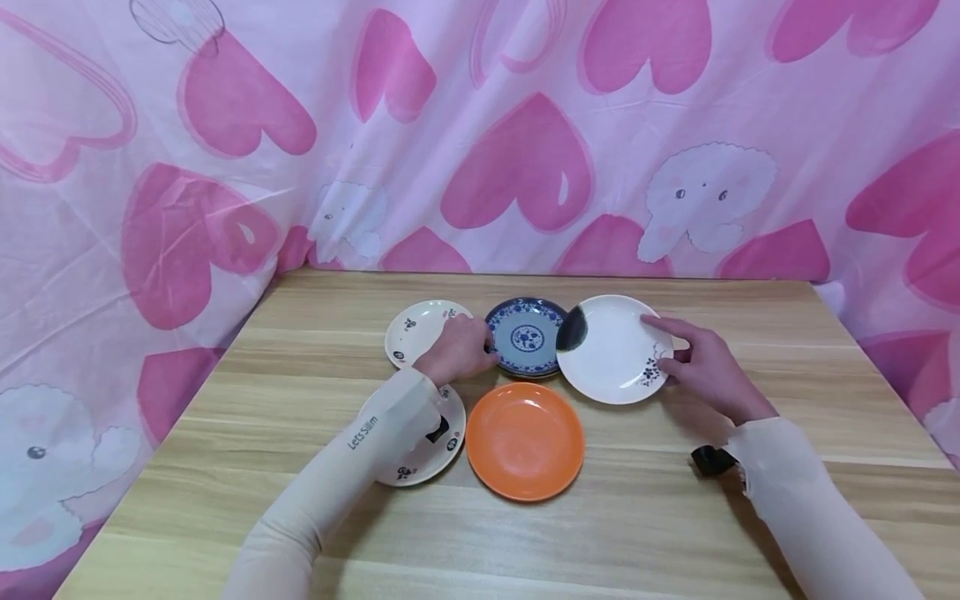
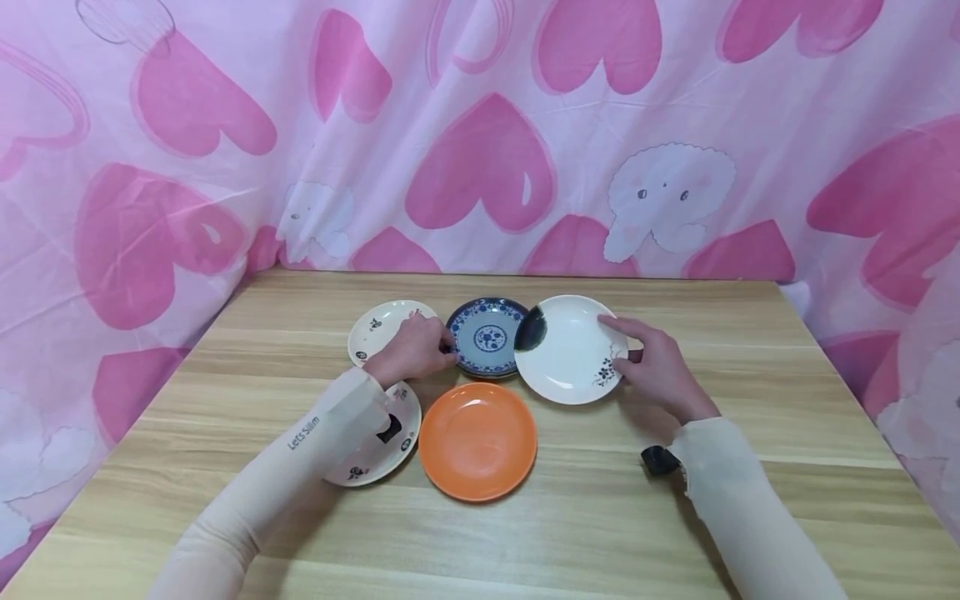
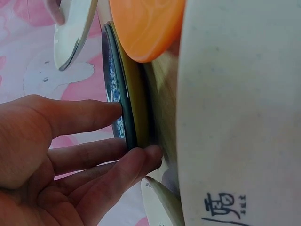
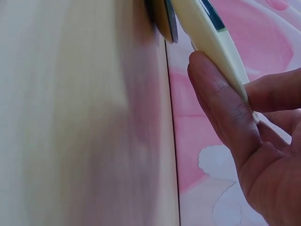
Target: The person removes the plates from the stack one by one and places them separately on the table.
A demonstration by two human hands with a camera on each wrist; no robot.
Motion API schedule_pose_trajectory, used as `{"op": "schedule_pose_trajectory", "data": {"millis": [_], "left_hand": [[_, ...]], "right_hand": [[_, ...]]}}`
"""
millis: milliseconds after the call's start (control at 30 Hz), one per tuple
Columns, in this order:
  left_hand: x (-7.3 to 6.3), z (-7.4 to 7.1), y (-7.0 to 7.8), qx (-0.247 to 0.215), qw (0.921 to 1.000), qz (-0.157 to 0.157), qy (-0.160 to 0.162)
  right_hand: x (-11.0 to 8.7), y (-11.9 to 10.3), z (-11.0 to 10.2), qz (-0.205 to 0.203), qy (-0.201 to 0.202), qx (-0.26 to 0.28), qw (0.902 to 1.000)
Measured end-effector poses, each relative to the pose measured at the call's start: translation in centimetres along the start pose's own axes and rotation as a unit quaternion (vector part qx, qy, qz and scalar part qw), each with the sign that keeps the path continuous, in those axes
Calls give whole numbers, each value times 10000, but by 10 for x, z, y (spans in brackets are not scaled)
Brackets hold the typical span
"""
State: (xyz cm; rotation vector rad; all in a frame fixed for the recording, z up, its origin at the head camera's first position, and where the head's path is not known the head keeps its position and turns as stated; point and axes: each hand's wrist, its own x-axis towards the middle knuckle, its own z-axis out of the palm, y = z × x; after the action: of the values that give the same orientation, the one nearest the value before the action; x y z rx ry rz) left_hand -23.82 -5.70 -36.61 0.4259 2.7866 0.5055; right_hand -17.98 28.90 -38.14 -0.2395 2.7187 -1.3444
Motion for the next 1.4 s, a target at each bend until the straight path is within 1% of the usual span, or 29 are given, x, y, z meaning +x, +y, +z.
{"op": "schedule_pose_trajectory", "data": {"millis": [200, 400, 633, 767, 867, 1100, 1233, 1400], "left_hand": [[0, 2, -1, 194, 9997, 126, 46], [-1, 1, -1, 69, 10000, 58, 36], [-1, 1, -2, 56, 9999, 96, 64], [-1, 1, -2, 119, 9997, 159, 113], [-1, 1, -2, 181, 9995, 199, 155], [0, 2, -2, 7, 10000, 2, 94], [-1, 2, -2, 31, 9999, 44, 102], [-2, 1, -2, 107, 9998, 74, 138]], "right_hand": [[-11, 12, -6, 49, -165, 48, 9998], [-20, 20, -11, 135, -326, -48, 9994], [-25, 21, -13, 318, -470, -130, 9983], [-27, 21, -13, 341, -553, -224, 9976], [-29, 22, -13, 317, -618, -242, 9973], [-35, 25, -15, 207, -822, -213, 9962], [-39, 27, -16, 112, -877, -89, 9960], [-46, 29, -17, -19, -951, -99, 9954]]}}
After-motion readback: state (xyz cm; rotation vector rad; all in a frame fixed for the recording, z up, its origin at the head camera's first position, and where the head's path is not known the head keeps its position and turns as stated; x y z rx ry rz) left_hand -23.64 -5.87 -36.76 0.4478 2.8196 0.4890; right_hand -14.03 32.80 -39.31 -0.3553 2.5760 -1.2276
